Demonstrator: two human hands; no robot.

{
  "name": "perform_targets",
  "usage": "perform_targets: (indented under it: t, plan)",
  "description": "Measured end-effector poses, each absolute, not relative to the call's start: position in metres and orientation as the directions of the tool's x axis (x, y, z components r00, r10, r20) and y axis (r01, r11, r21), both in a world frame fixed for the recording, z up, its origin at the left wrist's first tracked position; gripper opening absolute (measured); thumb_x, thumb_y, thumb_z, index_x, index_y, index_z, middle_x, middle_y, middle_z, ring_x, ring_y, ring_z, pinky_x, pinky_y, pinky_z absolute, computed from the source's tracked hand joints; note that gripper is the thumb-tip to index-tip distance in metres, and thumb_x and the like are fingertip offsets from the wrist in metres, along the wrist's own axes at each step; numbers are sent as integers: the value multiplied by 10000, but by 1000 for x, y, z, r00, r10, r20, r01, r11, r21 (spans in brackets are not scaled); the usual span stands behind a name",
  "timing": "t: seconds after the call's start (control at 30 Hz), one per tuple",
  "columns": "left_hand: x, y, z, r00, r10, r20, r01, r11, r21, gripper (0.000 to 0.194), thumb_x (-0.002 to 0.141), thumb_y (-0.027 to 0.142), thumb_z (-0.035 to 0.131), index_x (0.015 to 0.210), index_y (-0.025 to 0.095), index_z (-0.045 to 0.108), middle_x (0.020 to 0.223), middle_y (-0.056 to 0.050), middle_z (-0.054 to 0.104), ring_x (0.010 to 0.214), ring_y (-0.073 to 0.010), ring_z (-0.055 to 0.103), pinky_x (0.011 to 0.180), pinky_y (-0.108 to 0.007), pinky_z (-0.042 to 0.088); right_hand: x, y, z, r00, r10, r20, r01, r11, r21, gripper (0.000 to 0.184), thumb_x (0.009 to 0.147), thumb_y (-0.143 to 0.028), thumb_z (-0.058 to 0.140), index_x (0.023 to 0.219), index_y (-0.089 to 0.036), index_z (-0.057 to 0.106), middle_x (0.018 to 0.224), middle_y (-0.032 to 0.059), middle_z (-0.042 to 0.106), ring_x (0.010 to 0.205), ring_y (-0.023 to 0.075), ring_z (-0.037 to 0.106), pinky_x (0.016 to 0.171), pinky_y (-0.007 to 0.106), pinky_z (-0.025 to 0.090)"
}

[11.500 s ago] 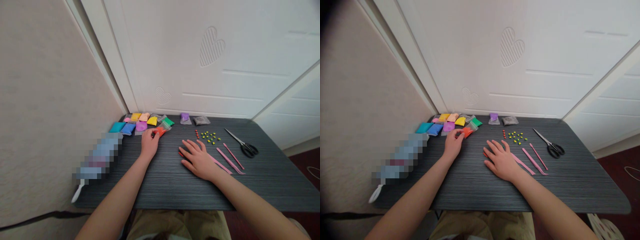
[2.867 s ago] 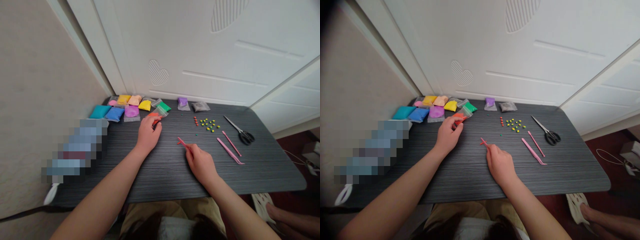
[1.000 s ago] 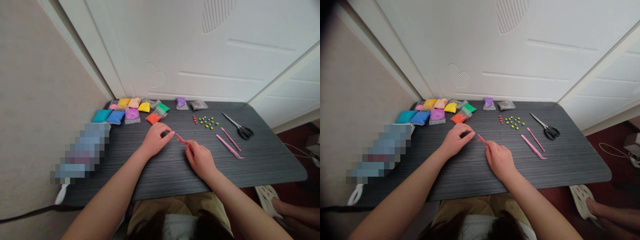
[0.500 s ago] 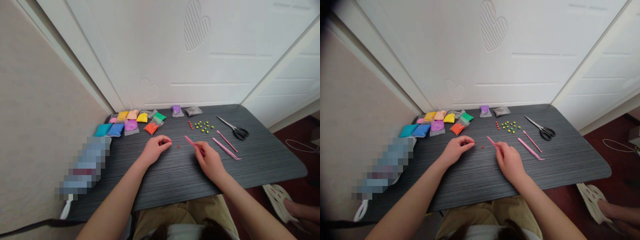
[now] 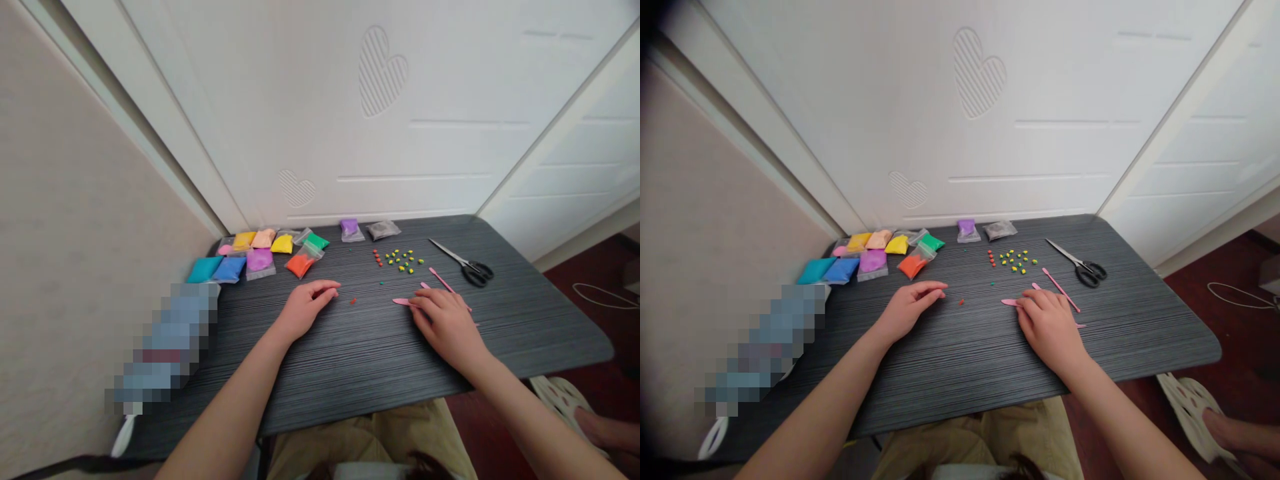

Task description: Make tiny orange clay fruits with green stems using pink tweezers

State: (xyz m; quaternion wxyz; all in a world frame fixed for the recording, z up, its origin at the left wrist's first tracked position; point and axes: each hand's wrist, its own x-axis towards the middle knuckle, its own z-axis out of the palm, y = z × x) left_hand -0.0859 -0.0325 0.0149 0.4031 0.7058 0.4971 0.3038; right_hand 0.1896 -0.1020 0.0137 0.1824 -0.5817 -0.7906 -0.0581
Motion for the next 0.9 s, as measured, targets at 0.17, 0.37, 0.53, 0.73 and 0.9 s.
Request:
perform_targets:
  t: [0.17, 0.37, 0.53, 0.73, 0.9]
  plan:
    - [-85, -32, 13, 283, 959, -20, 406, -101, 908, 347, 706, 433, 573, 940, 185, 633, 838, -40, 689, 785, -190, 617, 722, -293, 448, 142, -86, 30, -363, 893, 267, 884, 420, -205, 251, 851, -310, 442, 1054, -226, 563, 1033, 40, 612, 963, 174, 530, 840, 327, 339]
    - [-84, -32, 16, 241, 970, -41, 338, -45, 940, 249, 683, 379, 602, 822, 175, 635, 803, -43, 688, 781, -195, 622, 748, -311, 464, 102, -67, 31, -441, 889, 125, 881, 455, -128, 231, 859, -298, 429, 998, -209, 591, 906, 59, 620, 868, 176, 569, 760, 311, 362]
    - [-86, -31, 14, 255, 967, -2, 325, -83, 942, 224, 696, 398, 589, 724, 178, 614, 708, -25, 668, 704, -169, 609, 690, -283, 459, 102, -62, 25, -444, 888, 122, 876, 458, -152, 261, 879, -294, 381, 875, -202, 625, 833, 56, 610, 807, 169, 575, 711, 293, 375]
    - [-87, -28, 9, 243, 970, -20, 251, -43, 967, 242, 657, 384, 641, 751, 169, 578, 714, -15, 631, 682, -147, 588, 648, -257, 447, 110, -53, 32, -436, 885, 161, 842, 464, -276, 195, 858, -314, 429, 907, -229, 597, 865, 5, 610, 765, 110, 567, 671, 223, 394]
    - [-88, -26, 11, 200, 979, -29, 170, -5, 985, 234, 679, 380, 625, 785, 175, 586, 729, -16, 646, 689, -149, 589, 666, -264, 447, 112, -32, 41, -417, 868, 269, 663, 493, -564, 127, 810, -280, 504, 838, -190, 590, 794, -4, 607, 713, 102, 545, 660, 220, 403]
